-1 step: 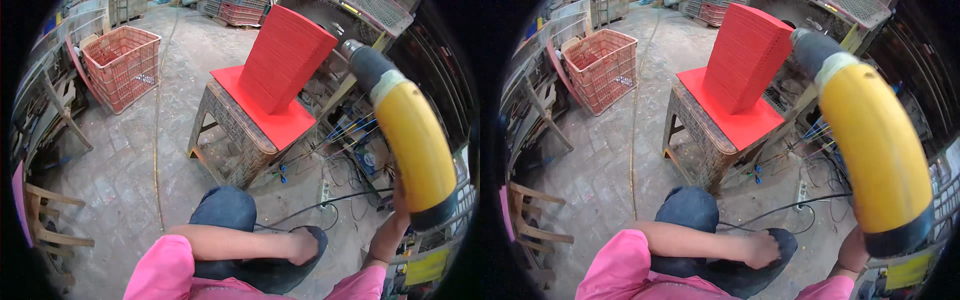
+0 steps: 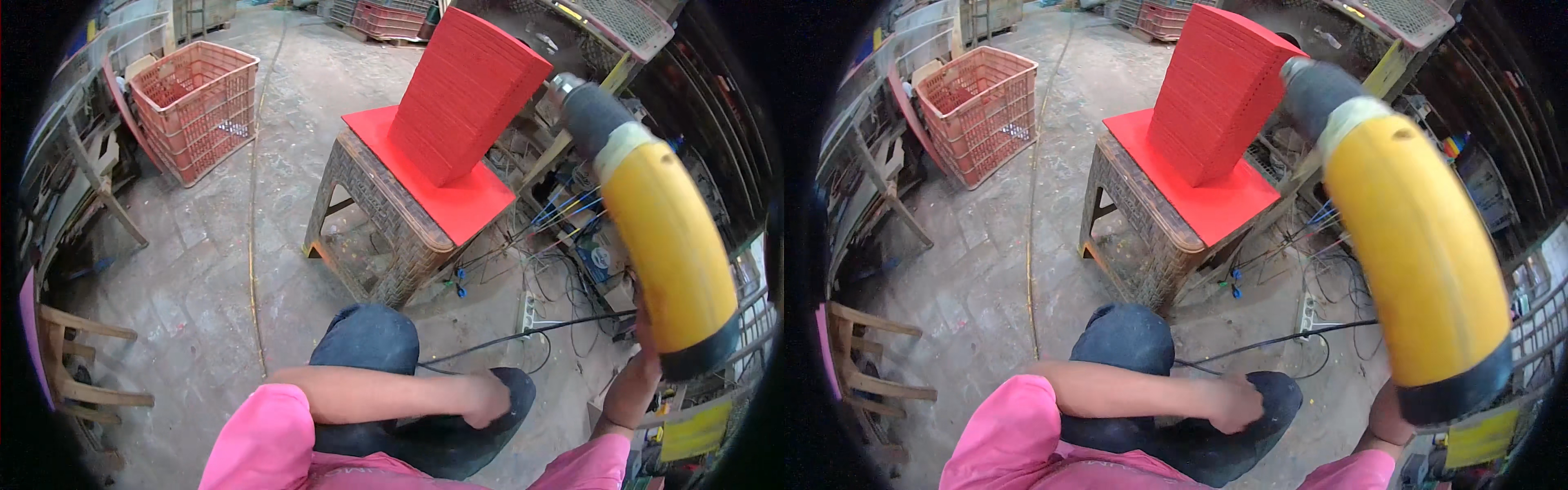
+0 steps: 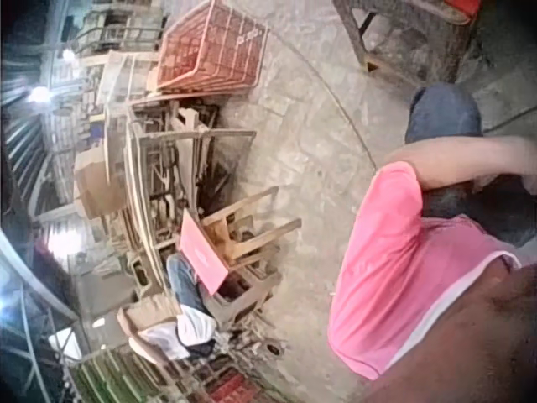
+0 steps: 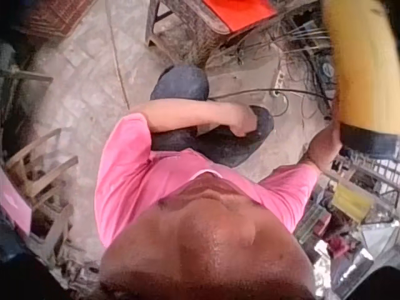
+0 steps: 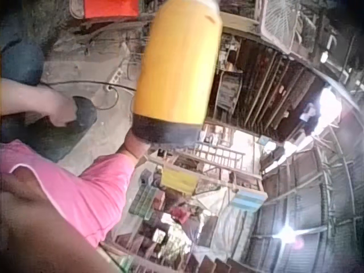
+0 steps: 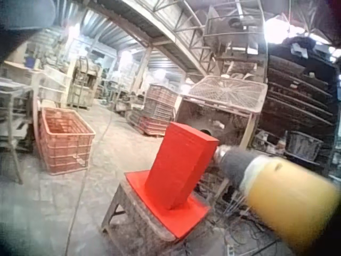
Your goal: The person uses a yellow heat gun to apply heat to a stack of red plastic sheets placed on a wooden stool. They systematically move the heat gun over the surface of the plastic stack, occasionally adjusting the stack with their left hand to ensure even heating.
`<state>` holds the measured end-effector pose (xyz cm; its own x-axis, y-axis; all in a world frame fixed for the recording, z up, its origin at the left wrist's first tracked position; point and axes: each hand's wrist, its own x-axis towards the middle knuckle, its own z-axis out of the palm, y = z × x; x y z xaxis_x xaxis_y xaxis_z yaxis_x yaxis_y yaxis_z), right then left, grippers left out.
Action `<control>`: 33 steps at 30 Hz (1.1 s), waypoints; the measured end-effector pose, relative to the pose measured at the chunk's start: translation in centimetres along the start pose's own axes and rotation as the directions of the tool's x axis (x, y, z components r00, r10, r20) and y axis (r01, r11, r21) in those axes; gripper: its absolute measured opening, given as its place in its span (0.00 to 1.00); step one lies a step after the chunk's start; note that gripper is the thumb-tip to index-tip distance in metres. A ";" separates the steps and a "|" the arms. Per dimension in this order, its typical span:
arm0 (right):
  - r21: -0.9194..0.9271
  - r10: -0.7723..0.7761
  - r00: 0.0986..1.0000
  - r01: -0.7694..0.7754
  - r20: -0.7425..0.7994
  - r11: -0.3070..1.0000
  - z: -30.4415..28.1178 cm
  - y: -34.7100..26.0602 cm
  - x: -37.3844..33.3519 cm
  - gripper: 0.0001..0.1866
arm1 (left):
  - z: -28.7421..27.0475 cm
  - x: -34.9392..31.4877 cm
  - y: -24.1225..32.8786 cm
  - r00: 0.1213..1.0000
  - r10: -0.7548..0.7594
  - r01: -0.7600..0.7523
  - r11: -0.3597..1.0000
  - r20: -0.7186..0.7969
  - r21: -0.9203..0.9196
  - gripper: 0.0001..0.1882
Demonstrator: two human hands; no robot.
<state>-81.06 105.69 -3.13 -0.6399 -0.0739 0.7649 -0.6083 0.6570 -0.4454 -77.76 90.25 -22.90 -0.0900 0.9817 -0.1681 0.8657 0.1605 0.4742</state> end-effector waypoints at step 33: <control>-0.205 -0.015 0.817 0.162 0.576 0.965 8.7 -11.8 0.5 0.19 | 1.1 -5.0 -5.5 0.968 -0.110 0.109 0.994 0.226 0.018 0.16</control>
<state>-78.30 91.42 -1.56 -0.7846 -0.5020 0.3639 -0.5944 0.7760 -0.2110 -81.48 84.36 -25.65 -0.0712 0.9090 -0.4106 0.8594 0.2649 0.4374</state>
